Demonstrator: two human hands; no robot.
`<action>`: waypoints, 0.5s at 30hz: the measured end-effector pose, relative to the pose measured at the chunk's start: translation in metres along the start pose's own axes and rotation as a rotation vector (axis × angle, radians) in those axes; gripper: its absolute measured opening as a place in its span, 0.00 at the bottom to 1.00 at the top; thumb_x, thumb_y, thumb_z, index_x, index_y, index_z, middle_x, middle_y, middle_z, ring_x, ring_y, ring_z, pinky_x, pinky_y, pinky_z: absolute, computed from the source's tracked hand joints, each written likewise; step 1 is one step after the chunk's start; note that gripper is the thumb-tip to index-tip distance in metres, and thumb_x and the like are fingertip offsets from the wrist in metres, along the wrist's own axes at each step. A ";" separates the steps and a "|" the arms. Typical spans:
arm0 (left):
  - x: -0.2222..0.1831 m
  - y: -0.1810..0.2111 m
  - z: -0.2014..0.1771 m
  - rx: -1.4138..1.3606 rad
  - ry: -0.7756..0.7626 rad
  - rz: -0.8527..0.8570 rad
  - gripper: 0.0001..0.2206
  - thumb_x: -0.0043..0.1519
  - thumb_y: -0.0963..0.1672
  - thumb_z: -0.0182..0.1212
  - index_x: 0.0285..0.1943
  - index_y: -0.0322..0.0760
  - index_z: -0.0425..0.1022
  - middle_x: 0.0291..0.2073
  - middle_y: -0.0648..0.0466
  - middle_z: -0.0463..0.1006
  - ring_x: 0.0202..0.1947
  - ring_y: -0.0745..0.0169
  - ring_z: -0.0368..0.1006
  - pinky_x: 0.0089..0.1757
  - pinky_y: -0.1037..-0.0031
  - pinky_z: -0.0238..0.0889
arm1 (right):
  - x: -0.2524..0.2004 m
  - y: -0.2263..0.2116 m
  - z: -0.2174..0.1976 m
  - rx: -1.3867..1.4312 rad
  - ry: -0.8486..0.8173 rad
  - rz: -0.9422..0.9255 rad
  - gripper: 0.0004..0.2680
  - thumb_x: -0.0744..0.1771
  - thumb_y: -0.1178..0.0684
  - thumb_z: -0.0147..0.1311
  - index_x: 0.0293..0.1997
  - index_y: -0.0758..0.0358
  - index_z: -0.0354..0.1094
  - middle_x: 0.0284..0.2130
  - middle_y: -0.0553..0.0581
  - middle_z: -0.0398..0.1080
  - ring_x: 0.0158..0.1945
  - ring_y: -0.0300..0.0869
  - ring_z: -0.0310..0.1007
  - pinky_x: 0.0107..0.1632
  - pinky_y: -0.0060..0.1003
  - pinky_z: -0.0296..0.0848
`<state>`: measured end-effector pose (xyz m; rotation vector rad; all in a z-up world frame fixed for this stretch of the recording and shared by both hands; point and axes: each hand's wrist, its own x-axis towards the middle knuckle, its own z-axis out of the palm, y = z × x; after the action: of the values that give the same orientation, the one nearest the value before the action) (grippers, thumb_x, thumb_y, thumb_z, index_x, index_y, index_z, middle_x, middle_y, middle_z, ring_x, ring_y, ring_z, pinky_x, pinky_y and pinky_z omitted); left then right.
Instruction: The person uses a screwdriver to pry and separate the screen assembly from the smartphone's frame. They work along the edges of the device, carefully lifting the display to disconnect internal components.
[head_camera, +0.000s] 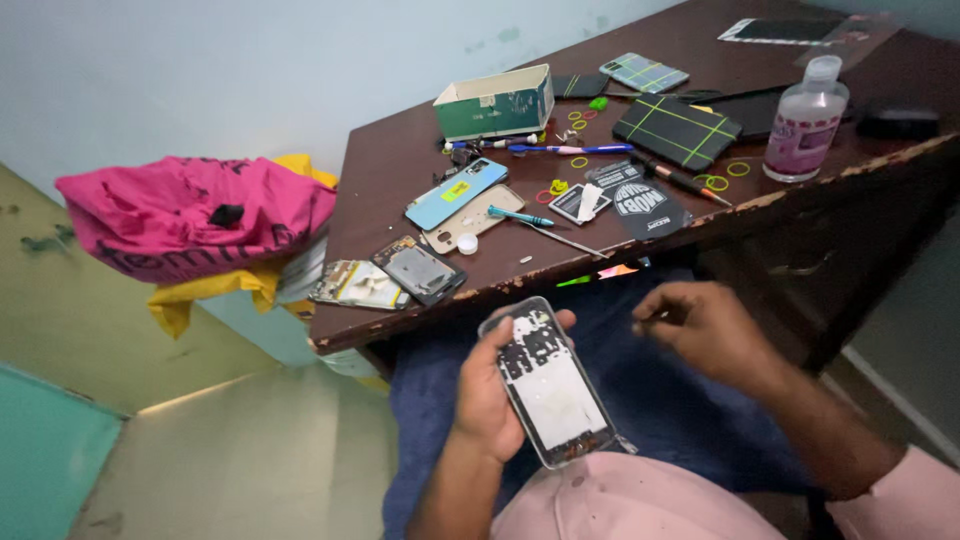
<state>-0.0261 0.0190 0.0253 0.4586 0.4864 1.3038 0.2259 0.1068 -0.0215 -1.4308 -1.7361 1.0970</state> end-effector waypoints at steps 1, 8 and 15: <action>-0.003 0.003 0.004 -0.032 0.013 -0.010 0.18 0.67 0.48 0.47 0.56 0.31 0.72 0.50 0.39 0.81 0.47 0.48 0.79 0.46 0.60 0.77 | -0.005 -0.003 0.003 0.062 -0.011 -0.037 0.06 0.64 0.66 0.58 0.43 0.68 0.76 0.37 0.57 0.80 0.42 0.39 0.79 0.46 0.35 0.77; -0.033 0.005 0.026 0.006 -0.288 0.103 0.19 0.70 0.52 0.46 0.62 0.38 0.61 0.51 0.38 0.76 0.45 0.41 0.80 0.46 0.54 0.77 | -0.036 -0.059 -0.003 0.323 -0.033 -0.236 0.10 0.65 0.65 0.54 0.50 0.67 0.71 0.37 0.58 0.77 0.42 0.40 0.79 0.46 0.36 0.79; -0.048 0.007 0.038 -0.115 -0.287 0.142 0.32 0.71 0.59 0.38 0.70 0.30 0.62 0.53 0.40 0.76 0.47 0.45 0.79 0.47 0.58 0.75 | -0.069 -0.115 -0.001 0.462 0.083 -0.483 0.08 0.69 0.61 0.53 0.52 0.74 0.71 0.40 0.61 0.78 0.43 0.41 0.79 0.47 0.37 0.79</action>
<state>-0.0187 -0.0281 0.0641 0.5815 0.1402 1.3673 0.1896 0.0324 0.0834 -0.7159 -1.5257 1.0572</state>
